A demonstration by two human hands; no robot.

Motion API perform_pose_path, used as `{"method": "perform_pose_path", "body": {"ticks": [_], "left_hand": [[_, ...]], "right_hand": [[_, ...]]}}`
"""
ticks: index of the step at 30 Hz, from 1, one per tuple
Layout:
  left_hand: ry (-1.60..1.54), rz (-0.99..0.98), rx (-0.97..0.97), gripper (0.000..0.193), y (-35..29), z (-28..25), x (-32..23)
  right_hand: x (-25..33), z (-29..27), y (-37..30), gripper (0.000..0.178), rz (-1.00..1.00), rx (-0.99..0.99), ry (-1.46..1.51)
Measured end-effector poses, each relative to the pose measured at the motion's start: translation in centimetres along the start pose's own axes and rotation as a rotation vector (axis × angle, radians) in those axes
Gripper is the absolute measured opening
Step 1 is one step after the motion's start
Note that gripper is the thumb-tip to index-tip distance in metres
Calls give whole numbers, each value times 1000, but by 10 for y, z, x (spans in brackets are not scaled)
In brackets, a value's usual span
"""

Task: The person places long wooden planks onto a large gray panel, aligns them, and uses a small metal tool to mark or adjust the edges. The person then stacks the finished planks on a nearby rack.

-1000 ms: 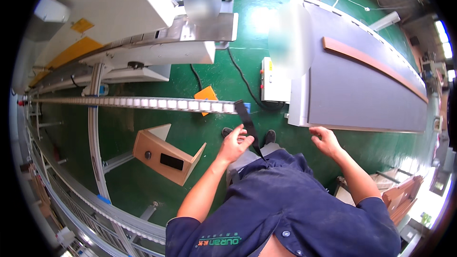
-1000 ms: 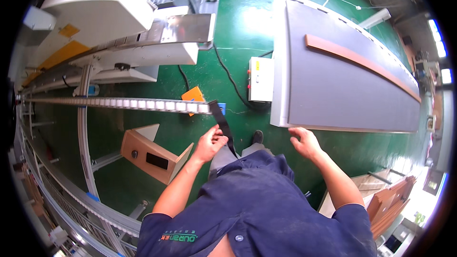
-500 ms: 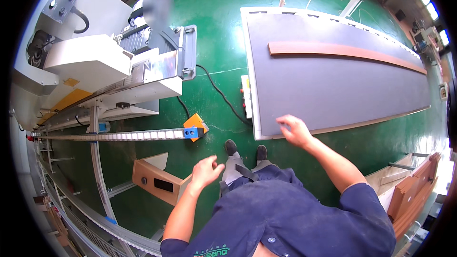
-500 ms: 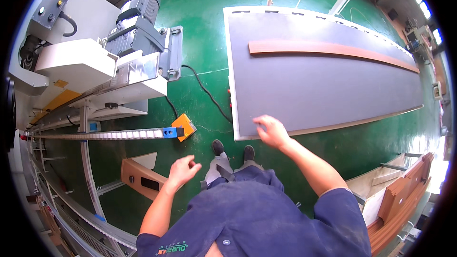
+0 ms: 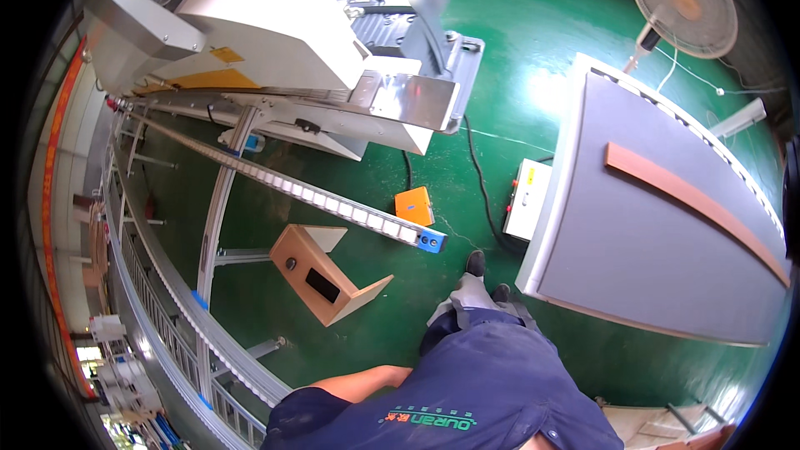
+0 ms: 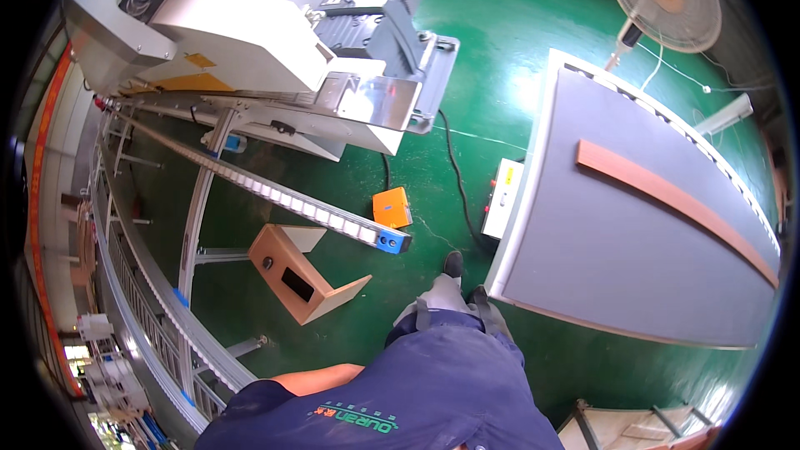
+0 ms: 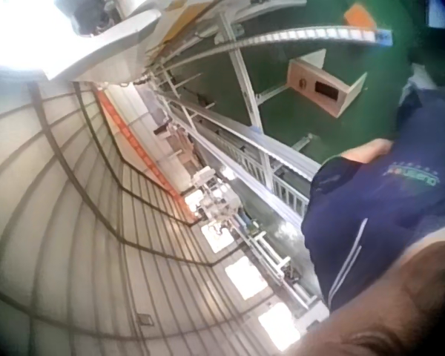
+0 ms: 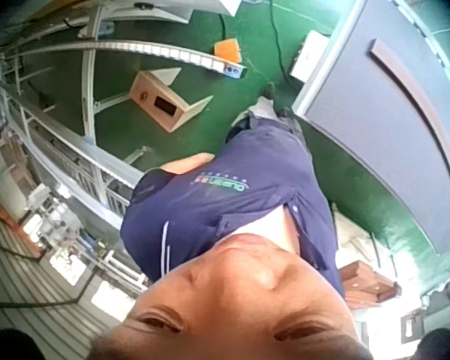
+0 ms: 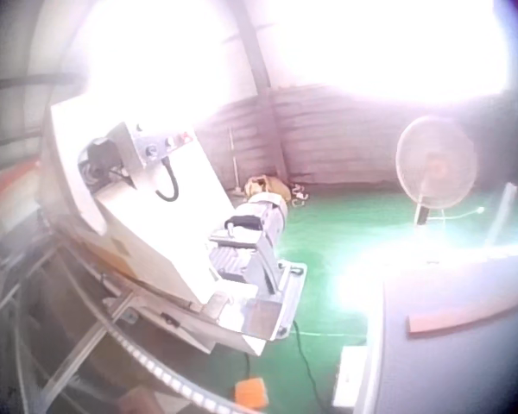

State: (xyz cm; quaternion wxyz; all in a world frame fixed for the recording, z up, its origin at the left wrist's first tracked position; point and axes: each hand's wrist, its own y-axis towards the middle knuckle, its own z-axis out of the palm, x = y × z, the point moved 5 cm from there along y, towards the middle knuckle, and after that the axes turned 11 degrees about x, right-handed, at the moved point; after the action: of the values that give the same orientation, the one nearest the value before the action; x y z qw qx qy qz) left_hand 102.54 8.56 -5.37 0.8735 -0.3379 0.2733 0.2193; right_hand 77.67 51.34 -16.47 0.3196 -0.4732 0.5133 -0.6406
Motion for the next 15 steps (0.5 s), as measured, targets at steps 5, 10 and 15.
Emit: {"method": "perform_pose_path", "body": {"ticks": [5, 10, 15], "left_hand": [[-64, 88, -74, 45, 4, 9, -9], [-88, 137, -163, 45, -2, 17, -16], [-63, 124, -210, 46, -5, 22, -33]], "right_hand": [[38, -19, -11, 49, 27, 26, -127], [50, -32, -10, 50, -20, 58, -275], [0, -41, 26, 51, -157, 138, -502]]}}
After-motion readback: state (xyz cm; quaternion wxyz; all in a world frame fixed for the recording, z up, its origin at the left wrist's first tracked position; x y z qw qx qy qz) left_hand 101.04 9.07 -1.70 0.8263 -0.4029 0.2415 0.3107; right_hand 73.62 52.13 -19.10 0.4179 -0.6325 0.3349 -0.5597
